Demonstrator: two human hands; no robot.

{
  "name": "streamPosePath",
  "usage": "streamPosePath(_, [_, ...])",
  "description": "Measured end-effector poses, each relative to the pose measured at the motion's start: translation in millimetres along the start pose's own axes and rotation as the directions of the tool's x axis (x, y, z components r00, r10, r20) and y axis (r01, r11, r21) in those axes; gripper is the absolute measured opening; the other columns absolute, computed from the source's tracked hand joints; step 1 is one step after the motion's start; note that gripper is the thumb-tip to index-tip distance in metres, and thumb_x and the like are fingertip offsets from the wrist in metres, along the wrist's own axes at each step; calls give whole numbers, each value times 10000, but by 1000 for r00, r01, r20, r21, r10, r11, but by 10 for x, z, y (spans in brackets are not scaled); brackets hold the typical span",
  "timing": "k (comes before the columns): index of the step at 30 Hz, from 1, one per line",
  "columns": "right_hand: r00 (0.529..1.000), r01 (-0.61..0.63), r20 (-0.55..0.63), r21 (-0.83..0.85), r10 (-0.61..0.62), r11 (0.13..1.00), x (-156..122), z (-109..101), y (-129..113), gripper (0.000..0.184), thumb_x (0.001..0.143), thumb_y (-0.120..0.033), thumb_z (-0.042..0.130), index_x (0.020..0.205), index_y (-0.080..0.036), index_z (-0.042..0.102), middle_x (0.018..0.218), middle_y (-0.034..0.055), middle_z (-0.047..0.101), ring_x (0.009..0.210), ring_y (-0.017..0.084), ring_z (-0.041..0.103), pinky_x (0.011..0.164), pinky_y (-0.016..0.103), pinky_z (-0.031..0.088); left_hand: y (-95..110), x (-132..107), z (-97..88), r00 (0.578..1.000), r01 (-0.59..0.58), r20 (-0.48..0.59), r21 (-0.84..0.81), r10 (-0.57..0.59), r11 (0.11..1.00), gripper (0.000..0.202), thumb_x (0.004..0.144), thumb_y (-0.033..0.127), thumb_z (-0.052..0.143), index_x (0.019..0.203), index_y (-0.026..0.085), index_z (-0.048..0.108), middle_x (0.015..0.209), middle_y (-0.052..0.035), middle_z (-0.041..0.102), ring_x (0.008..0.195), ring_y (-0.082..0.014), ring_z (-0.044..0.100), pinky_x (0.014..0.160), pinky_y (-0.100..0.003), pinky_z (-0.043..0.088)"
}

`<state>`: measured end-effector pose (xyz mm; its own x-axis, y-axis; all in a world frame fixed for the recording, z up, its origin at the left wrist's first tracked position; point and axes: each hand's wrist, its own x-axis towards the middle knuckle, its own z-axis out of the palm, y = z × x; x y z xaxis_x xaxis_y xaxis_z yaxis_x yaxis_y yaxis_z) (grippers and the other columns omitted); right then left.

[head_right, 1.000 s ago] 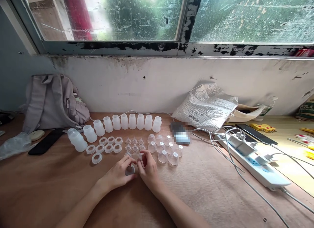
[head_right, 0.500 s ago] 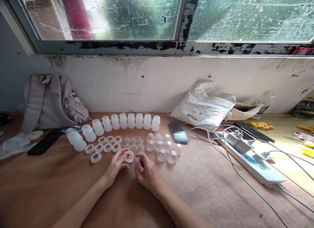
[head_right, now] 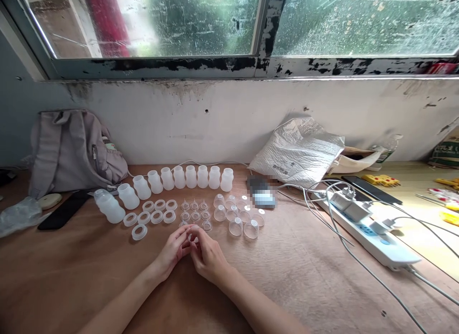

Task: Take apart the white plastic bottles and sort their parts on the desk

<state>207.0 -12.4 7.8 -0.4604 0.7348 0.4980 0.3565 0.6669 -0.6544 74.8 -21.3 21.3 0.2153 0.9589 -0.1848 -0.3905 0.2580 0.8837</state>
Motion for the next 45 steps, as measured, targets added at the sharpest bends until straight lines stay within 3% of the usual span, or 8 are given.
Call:
streamPosePath(3, [1000, 4, -19, 21, -3, 1000, -7, -7, -13, 237, 795, -111, 390, 1010, -206, 426, 842, 28, 545, 561, 97, 492, 563, 225, 422, 15, -9, 20, 1000, -23, 8, -13, 23, 1000, 272, 763, 360, 540, 961, 177, 577, 914, -50, 555, 803, -139, 555, 755, -279, 459])
streamPosePath(6, [989, -2, -148, -6, 1, 1000, 1, -27, -15, 186, 803, -130, 403, 962, -212, 454, 811, 19, 530, 521, 88, 456, 518, 216, 407, 25, -4, 23, 998, -49, -45, -10, 49, 999, 293, 759, 354, 550, 998, 185, 566, 1010, -64, 549, 845, -157, 563, 801, -311, 453])
streamPosePath(10, [953, -140, -273, -7, 133, 990, 51, -60, 1, 195, 798, -197, 450, 992, -197, 443, 823, 28, 498, 506, 83, 442, 503, 225, 418, 35, -4, 23, 996, -67, -56, -1, 67, 998, 296, 770, 358, 533, 1009, 186, 568, 1064, -73, 545, 934, -181, 540, 815, -315, 457])
streamPosePath(17, [947, -285, -105, 161, 304, 945, 106, -65, -5, 167, 791, -259, 477, 941, -187, 480, 744, 11, 559, 499, 93, 490, 484, 223, 432, -6, 17, -1, 985, -132, -69, 264, 155, 956, 345, 771, 397, 500, 1046, 198, 562, 1130, -84, 484, 921, -191, 550, 724, -296, 504])
streamPosePath(21, [938, -284, -169, 122, 302, 951, 106, -61, -1, 145, 805, -254, 463, 906, -183, 540, 750, 28, 567, 586, 119, 513, 552, 245, 444, -43, 54, -56, 972, -183, -37, 488, 230, 854, 320, 772, 382, 491, 1014, 186, 563, 1020, -75, 536, 738, -152, 580, 632, -277, 507])
streamPosePath(25, [930, -299, -184, 128, 319, 946, 100, -54, 33, 150, 814, -251, 449, 889, -185, 561, 776, 36, 564, 662, 137, 527, 596, 259, 451, -29, 28, -43, 962, -233, 30, 616, 273, 752, 265, 788, 349, 471, 987, 194, 555, 890, -50, 611, 735, -156, 579, 675, -270, 480])
streamPosePath(34, [918, -346, -95, 286, 385, 894, 92, -8, 147, 47, 732, -196, 490, 776, -183, 482, 706, -3, 540, 579, 112, 499, 486, 219, 411, -46, -11, -31, 932, -276, 27, 700, 362, 659, 245, 769, 288, 478, 991, 202, 539, 843, -42, 593, 706, -148, 558, 620, -237, 450])
streamPosePath(45, [894, -392, -89, 317, 439, 864, 116, 11, 162, 118, 630, -123, 482, 645, -189, 385, 565, -60, 403, 519, 82, 355, 467, 193, 305, 15, -83, -9, 914, -364, 143, 703, 379, 611, 221, 711, 195, 477, 922, 183, 543, 727, -16, 558, 599, -120, 500, 533, -210, 392])
